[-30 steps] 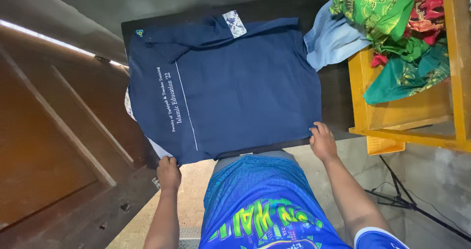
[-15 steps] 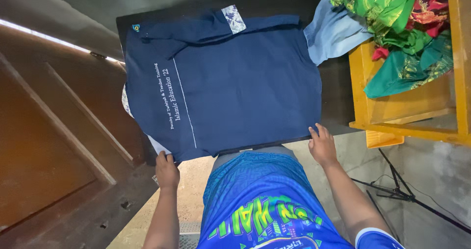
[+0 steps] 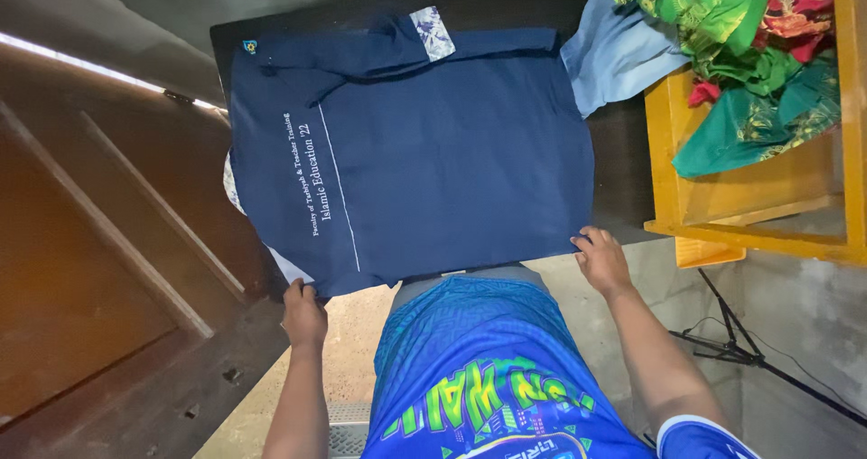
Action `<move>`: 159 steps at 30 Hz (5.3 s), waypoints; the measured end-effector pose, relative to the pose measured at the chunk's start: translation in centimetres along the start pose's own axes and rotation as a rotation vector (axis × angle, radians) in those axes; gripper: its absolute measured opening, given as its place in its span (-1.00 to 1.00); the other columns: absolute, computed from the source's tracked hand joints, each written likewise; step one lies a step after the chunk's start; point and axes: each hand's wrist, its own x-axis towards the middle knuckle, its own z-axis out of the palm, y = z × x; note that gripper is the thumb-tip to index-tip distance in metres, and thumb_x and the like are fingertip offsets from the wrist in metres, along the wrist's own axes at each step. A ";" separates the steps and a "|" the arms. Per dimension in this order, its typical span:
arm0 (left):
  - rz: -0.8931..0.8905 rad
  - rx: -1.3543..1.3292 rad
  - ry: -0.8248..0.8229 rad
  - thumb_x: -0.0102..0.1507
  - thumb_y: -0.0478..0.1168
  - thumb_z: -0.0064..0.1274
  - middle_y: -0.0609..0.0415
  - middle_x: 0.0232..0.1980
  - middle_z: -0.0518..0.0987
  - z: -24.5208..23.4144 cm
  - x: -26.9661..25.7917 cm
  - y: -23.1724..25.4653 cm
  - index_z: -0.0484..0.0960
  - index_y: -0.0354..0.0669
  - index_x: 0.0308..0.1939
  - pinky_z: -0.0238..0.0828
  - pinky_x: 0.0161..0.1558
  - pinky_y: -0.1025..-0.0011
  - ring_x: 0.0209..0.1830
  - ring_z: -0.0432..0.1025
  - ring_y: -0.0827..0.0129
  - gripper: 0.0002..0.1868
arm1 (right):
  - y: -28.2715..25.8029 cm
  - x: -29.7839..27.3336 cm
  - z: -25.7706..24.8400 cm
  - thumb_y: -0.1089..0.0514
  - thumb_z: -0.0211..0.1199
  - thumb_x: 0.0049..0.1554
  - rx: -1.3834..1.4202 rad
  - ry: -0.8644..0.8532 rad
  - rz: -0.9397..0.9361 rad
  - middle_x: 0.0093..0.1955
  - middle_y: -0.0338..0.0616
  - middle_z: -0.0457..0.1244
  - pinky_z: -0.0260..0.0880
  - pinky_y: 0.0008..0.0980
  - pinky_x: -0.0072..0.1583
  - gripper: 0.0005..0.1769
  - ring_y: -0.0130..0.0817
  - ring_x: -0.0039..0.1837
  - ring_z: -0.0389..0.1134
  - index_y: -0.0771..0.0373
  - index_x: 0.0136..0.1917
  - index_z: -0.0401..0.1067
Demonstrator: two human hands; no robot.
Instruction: The person folds a patterned short-sleeved shirt and places it on a wooden shelf. Then the person folds a navy blue long-sleeved shirt on a dark table and places it on the same shelf.
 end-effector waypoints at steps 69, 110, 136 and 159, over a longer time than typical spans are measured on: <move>-0.391 -0.572 0.088 0.03 0.02 0.48 -0.23 0.20 0.43 -2.3 10.1 -0.1 0.33 -0.47 0.32 0.34 0.23 0.09 0.21 0.38 -0.02 -0.02 | 2.2 15.2 3.3 0.23 0.32 0.13 0.279 0.257 0.342 0.22 0.16 0.33 0.36 -0.04 0.23 -0.53 0.06 0.26 0.37 0.25 0.31 0.35; 0.107 -0.013 -0.838 0.11 0.01 0.23 -0.28 -0.30 0.71 3.5 14.0 4.0 0.73 -0.37 -0.10 0.57 -0.23 0.17 -0.30 0.65 0.00 -0.51 | 2.0 15.4 3.9 0.24 0.29 0.15 0.314 0.238 0.423 0.24 0.15 0.29 0.36 -0.03 0.25 -0.50 0.10 0.27 0.35 0.23 0.35 0.30; -0.167 -0.212 -0.060 0.18 -0.13 0.26 -0.23 0.13 0.61 0.5 19.5 -2.4 0.61 -0.18 0.15 0.41 0.18 0.04 0.15 0.49 -0.15 -0.52 | 3.2 14.9 3.9 0.06 0.28 0.24 0.314 0.287 0.394 0.09 0.30 0.36 0.37 0.04 0.16 -0.62 0.26 0.15 0.39 0.36 0.20 0.38; -0.314 -0.391 -0.156 0.14 -0.24 0.24 -0.17 -0.10 0.70 0.4 13.6 -7.6 0.70 -0.21 -0.06 0.48 0.02 0.20 -0.05 0.62 0.03 -0.71 | 3.1 11.9 2.5 0.23 0.25 0.14 0.360 0.246 0.402 0.15 0.21 0.38 0.41 -0.12 0.20 -0.57 0.04 0.17 0.44 0.30 0.29 0.44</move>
